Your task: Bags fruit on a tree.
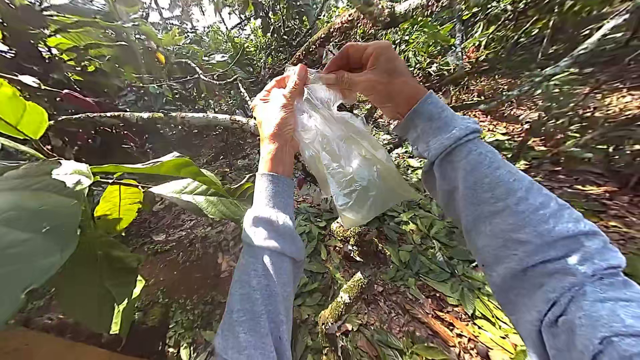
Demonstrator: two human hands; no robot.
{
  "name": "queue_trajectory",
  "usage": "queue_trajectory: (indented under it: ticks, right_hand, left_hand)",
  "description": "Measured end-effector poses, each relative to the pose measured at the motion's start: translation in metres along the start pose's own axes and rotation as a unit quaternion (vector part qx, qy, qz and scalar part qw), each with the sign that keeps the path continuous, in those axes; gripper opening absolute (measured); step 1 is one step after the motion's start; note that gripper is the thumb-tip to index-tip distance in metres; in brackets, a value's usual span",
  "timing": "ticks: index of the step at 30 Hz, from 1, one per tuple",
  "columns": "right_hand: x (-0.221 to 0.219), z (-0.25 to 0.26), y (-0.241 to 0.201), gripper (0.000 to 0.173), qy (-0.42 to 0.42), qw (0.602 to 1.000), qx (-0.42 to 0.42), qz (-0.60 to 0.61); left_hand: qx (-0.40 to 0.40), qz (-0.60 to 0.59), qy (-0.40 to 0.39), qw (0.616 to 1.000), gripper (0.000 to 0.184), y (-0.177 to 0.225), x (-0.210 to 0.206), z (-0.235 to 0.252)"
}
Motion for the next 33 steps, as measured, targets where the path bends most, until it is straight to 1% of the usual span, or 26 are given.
queue_trajectory:
  ticks: [2, 5, 7, 9, 11, 14, 17, 19, 20, 22, 25, 26, 27, 29, 30, 32, 33]
  right_hand:
    - [-0.001, -0.002, 0.001, 0.02, 0.0, 1.0, -0.009, -0.008]
    - [-0.009, -0.011, 0.007, 0.02, -0.007, 0.999, -0.025, -0.03]
    - [-0.013, -0.019, 0.011, 0.021, -0.004, 0.998, -0.028, -0.048]
    - [-0.016, -0.025, 0.016, 0.021, 0.007, 0.999, -0.036, -0.038]
    - [-0.018, -0.031, 0.018, 0.021, 0.022, 0.999, -0.046, -0.017]
    - [-0.016, -0.037, 0.02, 0.02, 0.038, 0.998, -0.042, -0.006]
    - [-0.019, -0.044, 0.019, 0.02, 0.045, 0.997, -0.055, 0.014]
    - [-0.021, -0.05, 0.018, 0.019, 0.048, 0.997, -0.054, 0.034]
    - [-0.021, -0.053, 0.02, 0.02, 0.054, 0.996, -0.043, 0.048]
    - [-0.019, -0.058, 0.023, 0.021, 0.067, 0.995, -0.019, 0.07]
    - [-0.014, -0.067, 0.023, 0.022, 0.081, 0.991, 0.033, 0.105]
    - [-0.012, -0.07, 0.021, 0.021, 0.087, 0.989, 0.042, 0.111]
    - [-0.008, -0.074, 0.02, 0.021, 0.092, 0.988, 0.045, 0.114]
    - [0.002, -0.081, 0.014, 0.022, 0.093, 0.989, 0.041, 0.112]
    - [0.006, -0.086, 0.01, 0.022, 0.087, 0.989, 0.037, 0.113]
    - [0.011, -0.099, -0.005, 0.02, 0.07, 0.991, 0.042, 0.105]
    - [0.011, -0.109, -0.019, 0.019, 0.057, 0.993, 0.052, 0.089]
  left_hand:
    - [0.007, -0.007, 0.015, 1.0, 0.019, 0.0, -0.002, -0.003]
    - [0.023, -0.025, 0.024, 0.999, 0.023, 0.001, -0.004, -0.009]
    - [0.039, -0.017, 0.019, 0.999, 0.027, 0.0, -0.004, -0.013]
    - [0.053, -0.002, 0.006, 0.999, 0.03, -0.004, -0.002, -0.018]
    - [0.071, -0.01, -0.005, 0.997, 0.03, -0.007, -0.003, -0.023]
    - [0.099, -0.072, -0.018, 0.992, 0.027, -0.013, -0.007, -0.03]
    - [0.138, -0.125, -0.036, 0.982, 0.025, -0.014, -0.011, -0.039]
    - [0.149, -0.126, -0.051, 0.98, 0.023, -0.01, -0.015, -0.047]
    - [0.145, -0.12, -0.06, 0.98, 0.023, -0.01, -0.016, -0.048]
    - [0.104, -0.103, -0.079, 0.986, 0.02, -0.017, -0.016, -0.048]
    - [0.05, -0.031, -0.104, 0.993, 0.015, -0.02, -0.005, -0.057]
    - [0.045, 0.009, -0.111, 0.993, 0.014, -0.016, -0.001, -0.064]
    - [0.046, 0.01, -0.123, 0.991, 0.015, -0.014, 0.001, -0.065]
    - [0.052, -0.029, -0.138, 0.989, 0.02, -0.014, 0.0, -0.058]
    - [0.058, -0.024, -0.141, 0.988, 0.021, -0.009, 0.002, -0.061]
    - [0.068, 0.0, -0.163, 0.984, 0.022, 0.007, 0.008, -0.076]
    - [0.059, 0.007, -0.185, 0.981, 0.02, 0.016, 0.012, -0.082]
Point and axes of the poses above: each hand's wrist, its own z-axis towards the middle knuckle, its own x-axis out of the back of the hand, y = z × x, the point moved 1 cm from there along z, towards the middle knuckle, and after that the axes turned 2 degrees about -y, right-handed, at the moved point
